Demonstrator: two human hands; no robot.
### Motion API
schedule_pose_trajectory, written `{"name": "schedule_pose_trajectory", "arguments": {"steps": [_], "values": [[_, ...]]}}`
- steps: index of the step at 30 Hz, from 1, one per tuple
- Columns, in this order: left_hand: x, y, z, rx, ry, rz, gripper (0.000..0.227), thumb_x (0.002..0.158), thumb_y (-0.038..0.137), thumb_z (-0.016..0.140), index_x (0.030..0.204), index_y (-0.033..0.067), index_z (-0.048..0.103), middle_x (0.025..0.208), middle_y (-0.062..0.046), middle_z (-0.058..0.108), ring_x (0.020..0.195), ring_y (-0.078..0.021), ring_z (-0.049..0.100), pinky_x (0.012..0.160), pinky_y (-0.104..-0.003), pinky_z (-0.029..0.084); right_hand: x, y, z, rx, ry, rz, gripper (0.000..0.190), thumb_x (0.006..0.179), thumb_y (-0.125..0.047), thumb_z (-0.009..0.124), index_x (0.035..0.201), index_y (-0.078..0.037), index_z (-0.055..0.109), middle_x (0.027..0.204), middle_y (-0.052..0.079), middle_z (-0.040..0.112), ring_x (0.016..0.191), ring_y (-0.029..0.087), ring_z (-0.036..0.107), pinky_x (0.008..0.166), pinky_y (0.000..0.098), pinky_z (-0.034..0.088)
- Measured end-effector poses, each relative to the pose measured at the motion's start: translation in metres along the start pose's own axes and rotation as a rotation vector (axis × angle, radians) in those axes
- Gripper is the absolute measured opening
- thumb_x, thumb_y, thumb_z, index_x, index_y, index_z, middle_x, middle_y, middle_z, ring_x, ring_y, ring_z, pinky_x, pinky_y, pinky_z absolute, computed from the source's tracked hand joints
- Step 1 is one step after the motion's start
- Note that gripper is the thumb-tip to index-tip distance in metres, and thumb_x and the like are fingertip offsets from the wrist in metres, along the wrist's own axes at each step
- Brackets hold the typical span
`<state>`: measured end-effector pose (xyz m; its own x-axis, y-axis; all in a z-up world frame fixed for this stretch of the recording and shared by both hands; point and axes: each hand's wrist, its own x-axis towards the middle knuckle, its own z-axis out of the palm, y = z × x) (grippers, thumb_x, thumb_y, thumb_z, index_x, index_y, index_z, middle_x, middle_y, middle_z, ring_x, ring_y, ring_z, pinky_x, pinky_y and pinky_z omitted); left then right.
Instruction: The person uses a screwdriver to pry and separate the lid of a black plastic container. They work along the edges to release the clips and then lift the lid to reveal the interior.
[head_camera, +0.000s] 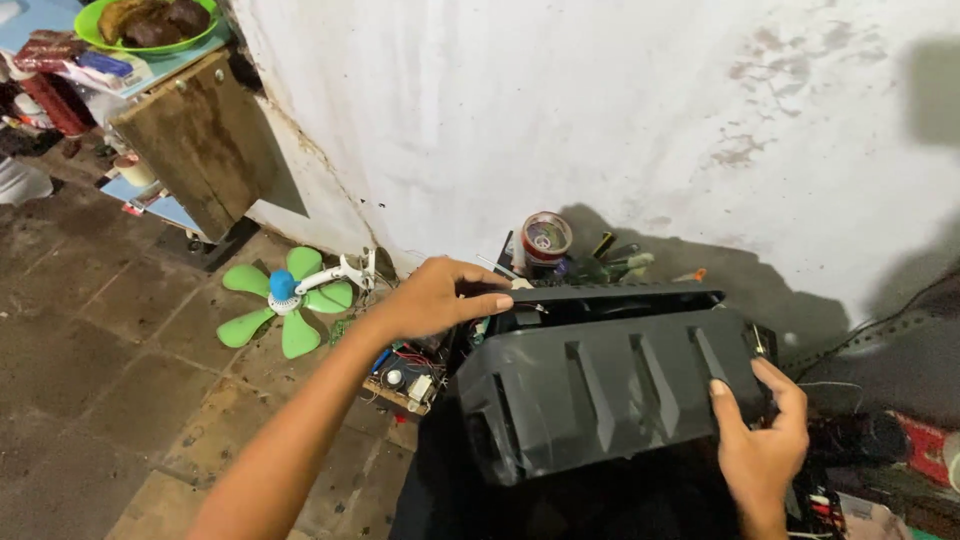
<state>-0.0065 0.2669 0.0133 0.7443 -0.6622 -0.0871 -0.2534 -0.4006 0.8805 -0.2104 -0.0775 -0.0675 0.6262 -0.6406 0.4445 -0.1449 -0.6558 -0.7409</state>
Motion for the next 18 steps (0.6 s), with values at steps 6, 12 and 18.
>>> {"name": "schedule_pose_trajectory", "arguments": {"steps": [6,12,18], "values": [[0.0,-0.052,0.014,-0.274,0.183,0.168,0.04,0.089,0.045,0.067,0.119,0.0206,0.077,0.127,-0.007,0.077,0.124,-0.0273,0.071,0.104,-0.046,0.056,0.0,0.017,0.005,-0.061,-0.006,-0.079,0.045,0.097,-0.008,0.074,0.138,0.005,0.061,0.143,0.024,0.061,0.132,0.038,0.055,0.107,0.0503,0.04],[0.001,-0.074,0.02,-0.345,0.216,0.305,0.04,0.09,0.038,0.07,0.123,0.0152,0.074,0.129,-0.008,0.074,0.127,-0.0267,0.068,0.109,-0.046,0.056,-0.003,0.002,0.01,-0.159,0.002,-0.014,0.043,0.102,-0.012,0.072,0.142,0.0,0.061,0.142,0.017,0.06,0.127,0.037,0.052,0.101,0.0516,0.041],[-0.005,-0.097,0.038,-0.275,0.395,0.408,0.035,0.085,0.028,0.082,0.118,0.0194,0.077,0.117,-0.002,0.079,0.104,-0.0147,0.068,0.096,-0.032,0.05,-0.009,-0.022,0.015,-0.049,-0.028,0.01,0.043,0.105,-0.003,0.066,0.145,0.007,0.053,0.141,0.029,0.054,0.125,0.046,0.055,0.101,0.0554,0.052]]}}
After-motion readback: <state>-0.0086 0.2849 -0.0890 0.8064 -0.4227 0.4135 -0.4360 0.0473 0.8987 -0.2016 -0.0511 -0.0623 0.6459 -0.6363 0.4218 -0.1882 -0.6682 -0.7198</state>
